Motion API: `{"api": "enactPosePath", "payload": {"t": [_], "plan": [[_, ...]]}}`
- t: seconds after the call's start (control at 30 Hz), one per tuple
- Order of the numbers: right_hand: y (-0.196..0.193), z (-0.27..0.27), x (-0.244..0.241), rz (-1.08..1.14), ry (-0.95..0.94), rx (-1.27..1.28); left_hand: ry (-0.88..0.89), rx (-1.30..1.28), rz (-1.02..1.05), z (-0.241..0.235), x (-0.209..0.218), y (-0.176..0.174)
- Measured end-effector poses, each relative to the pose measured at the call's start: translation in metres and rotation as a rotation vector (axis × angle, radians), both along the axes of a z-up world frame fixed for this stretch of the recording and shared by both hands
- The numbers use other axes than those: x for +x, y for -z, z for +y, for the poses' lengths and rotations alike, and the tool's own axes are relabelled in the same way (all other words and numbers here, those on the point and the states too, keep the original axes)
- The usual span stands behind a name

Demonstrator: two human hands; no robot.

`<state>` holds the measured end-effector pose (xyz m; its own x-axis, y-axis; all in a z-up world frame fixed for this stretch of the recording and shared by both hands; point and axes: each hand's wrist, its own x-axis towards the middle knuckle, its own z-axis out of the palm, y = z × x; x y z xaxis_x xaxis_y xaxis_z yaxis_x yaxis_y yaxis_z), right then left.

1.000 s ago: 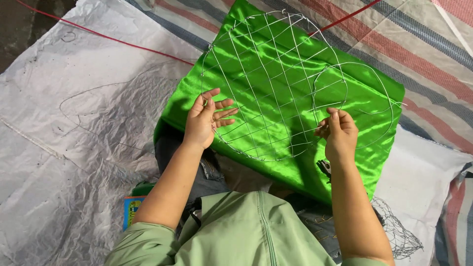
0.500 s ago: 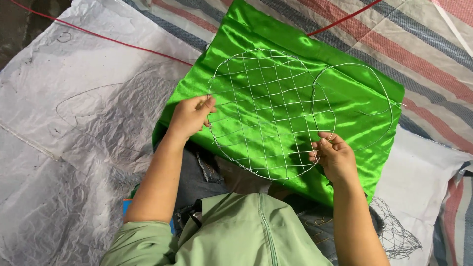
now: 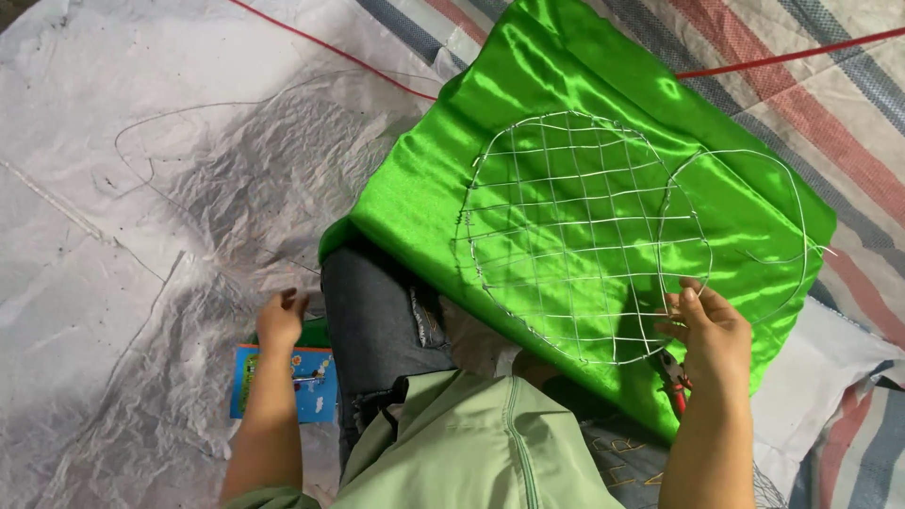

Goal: Securing a wire mesh to a circular metal frame using thin wire and pliers.

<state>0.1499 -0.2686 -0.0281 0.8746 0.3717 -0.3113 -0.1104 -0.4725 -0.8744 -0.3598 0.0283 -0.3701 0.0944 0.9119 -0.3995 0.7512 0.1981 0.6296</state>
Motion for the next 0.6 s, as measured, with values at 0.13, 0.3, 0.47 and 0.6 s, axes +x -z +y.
{"api": "enactPosePath", "payload": {"t": [0.13,0.3,0.47,0.6], "plan": [[-0.003,-0.002,0.001,-0.150,-0.051,-0.231,0.087,-0.360,0.192,-0.032,0.018,0.017],[-0.002,-0.028,0.011,-0.571,-0.056,-0.278,0.370,-0.141,0.437,-0.065,0.036,0.056],[-0.002,-0.036,0.009,-0.551,-0.032,-0.170,0.441,-0.157,0.542,-0.063,0.041,0.118],[0.001,-0.037,0.008,-0.556,-0.021,-0.220,0.549,-0.120,0.584,-0.054,0.055,0.154]]}}
